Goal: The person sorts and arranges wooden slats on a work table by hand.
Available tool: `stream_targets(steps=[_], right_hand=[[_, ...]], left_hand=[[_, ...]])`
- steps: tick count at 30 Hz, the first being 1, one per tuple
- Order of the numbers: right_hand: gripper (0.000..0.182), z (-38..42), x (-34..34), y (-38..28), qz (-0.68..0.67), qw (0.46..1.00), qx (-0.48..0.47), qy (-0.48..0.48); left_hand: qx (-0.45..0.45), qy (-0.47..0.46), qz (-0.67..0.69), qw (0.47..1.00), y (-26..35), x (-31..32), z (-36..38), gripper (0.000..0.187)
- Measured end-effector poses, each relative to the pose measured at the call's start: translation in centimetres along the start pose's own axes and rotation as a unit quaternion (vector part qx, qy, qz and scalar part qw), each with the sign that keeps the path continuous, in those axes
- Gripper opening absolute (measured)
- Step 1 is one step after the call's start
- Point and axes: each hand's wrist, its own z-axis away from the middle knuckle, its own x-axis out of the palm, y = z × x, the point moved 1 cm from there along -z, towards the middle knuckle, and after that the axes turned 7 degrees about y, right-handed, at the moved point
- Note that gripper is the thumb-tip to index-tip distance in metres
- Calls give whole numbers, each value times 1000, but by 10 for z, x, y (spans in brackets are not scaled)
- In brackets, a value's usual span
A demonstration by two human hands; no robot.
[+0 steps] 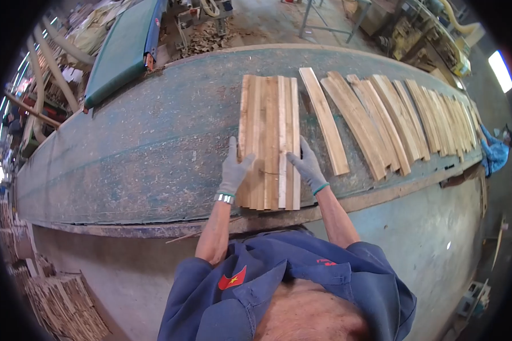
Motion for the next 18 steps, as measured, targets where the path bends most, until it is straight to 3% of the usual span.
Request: stream_targets(steps=[1, 4, 6, 10, 14, 15, 18], right_hand=[[69, 6, 17, 5, 13, 1000, -20, 9], [67, 15, 73, 17, 82, 992, -94, 11], [72, 16, 112, 2, 117, 984, -129, -23], [72, 3, 186, -11, 107, 987, -82, -91], [66, -18, 207, 2, 77, 989, -70, -102], [56, -16, 202, -10, 71, 992, -36, -96], [52, -40, 185, 34, -4, 993, 18, -117]], left_hand=[[-2, -14, -53, 998, -7, -19, 5, 88], [62, 59, -78, 993, -48, -68, 24, 84], [45, 92, -89, 991, -62, -108, 30, 81], [5, 161, -171, 972, -68, -182, 23, 79], [56, 282, -440, 850, -67, -213, 8, 71], [104, 246, -370, 890, -71, -210, 2, 69], [79, 97, -402, 907, -35, -158, 12, 71]])
